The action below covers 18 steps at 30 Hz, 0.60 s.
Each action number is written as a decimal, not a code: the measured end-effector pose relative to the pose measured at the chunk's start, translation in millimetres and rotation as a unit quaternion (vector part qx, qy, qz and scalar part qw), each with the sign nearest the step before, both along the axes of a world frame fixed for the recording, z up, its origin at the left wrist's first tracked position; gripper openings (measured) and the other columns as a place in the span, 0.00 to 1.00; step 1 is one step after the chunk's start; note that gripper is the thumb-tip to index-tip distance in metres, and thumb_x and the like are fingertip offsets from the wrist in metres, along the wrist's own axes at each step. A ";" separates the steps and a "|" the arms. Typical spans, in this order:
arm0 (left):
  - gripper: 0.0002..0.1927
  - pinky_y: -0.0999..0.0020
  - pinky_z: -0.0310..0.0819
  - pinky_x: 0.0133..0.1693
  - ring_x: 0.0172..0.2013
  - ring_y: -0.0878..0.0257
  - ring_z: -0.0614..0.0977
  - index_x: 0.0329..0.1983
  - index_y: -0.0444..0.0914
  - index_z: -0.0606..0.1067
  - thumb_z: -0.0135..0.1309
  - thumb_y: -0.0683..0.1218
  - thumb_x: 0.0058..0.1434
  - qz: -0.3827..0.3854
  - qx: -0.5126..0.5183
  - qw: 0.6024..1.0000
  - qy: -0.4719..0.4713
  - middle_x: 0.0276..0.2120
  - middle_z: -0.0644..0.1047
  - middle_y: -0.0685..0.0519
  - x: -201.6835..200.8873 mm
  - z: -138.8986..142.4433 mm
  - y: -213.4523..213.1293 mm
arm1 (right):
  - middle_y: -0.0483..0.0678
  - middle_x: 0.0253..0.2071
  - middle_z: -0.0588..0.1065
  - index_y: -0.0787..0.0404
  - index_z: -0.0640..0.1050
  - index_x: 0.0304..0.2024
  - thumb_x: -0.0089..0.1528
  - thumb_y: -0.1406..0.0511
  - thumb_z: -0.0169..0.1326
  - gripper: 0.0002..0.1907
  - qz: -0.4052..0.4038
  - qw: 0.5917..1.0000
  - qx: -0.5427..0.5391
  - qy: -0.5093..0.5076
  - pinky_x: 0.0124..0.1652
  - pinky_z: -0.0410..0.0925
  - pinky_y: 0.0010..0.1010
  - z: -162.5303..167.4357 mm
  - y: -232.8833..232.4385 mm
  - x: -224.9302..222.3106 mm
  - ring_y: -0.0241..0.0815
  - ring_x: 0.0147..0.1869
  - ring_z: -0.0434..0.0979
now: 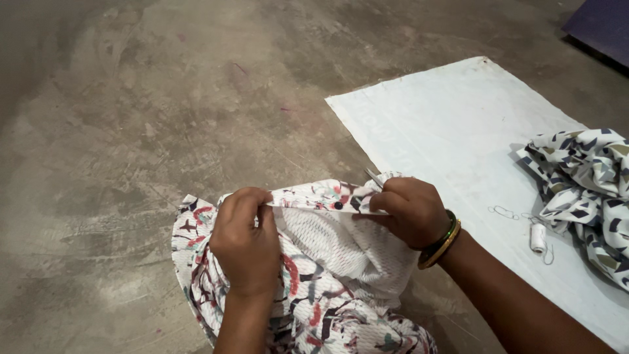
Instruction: The person sits on the floor hand-sewing the edge of a white garment with a needle and thread, repeatedly pushing the needle through the fabric and pulling it taut. They then pick up scissors to trim the thread and hold the sewn edge open with both hands.
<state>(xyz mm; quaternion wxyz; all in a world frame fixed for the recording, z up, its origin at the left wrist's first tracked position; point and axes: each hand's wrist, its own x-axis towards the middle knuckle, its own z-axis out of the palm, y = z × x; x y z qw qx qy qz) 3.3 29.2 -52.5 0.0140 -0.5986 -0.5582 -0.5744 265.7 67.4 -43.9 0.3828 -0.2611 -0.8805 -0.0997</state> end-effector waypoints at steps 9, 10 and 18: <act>0.10 0.63 0.78 0.39 0.38 0.55 0.83 0.36 0.35 0.78 0.62 0.31 0.53 0.004 0.004 1.000 0.015 0.38 0.81 0.48 -1.0 -0.6 1.1 | 0.43 0.22 0.69 0.57 0.79 0.41 0.63 0.64 0.63 0.08 -0.031 0.999 0.022 -0.030 0.23 0.62 0.35 1.8 -0.8 -2.3 0.41 0.23 0.69; 0.09 0.63 0.78 0.40 0.39 0.55 0.84 0.36 0.35 0.78 0.61 0.31 0.53 0.004 0.006 1.000 0.017 0.39 0.81 0.48 -1.1 -0.6 0.9 | 0.44 0.23 0.69 0.58 0.79 0.43 0.62 0.63 0.63 0.09 -0.040 0.998 0.039 -0.030 0.24 0.62 0.35 2.0 -0.3 -2.7 0.41 0.24 0.69; 0.09 0.62 0.78 0.43 0.42 0.54 0.84 0.34 0.35 0.78 0.61 0.31 0.52 -0.033 -0.010 0.999 -0.003 0.40 0.80 0.48 -1.0 -0.6 2.9 | 0.47 0.33 0.71 0.57 0.78 0.42 0.62 0.65 0.63 0.09 -0.071 0.997 0.040 -0.008 0.31 0.67 0.37 6.4 4.3 -5.2 0.45 0.33 0.73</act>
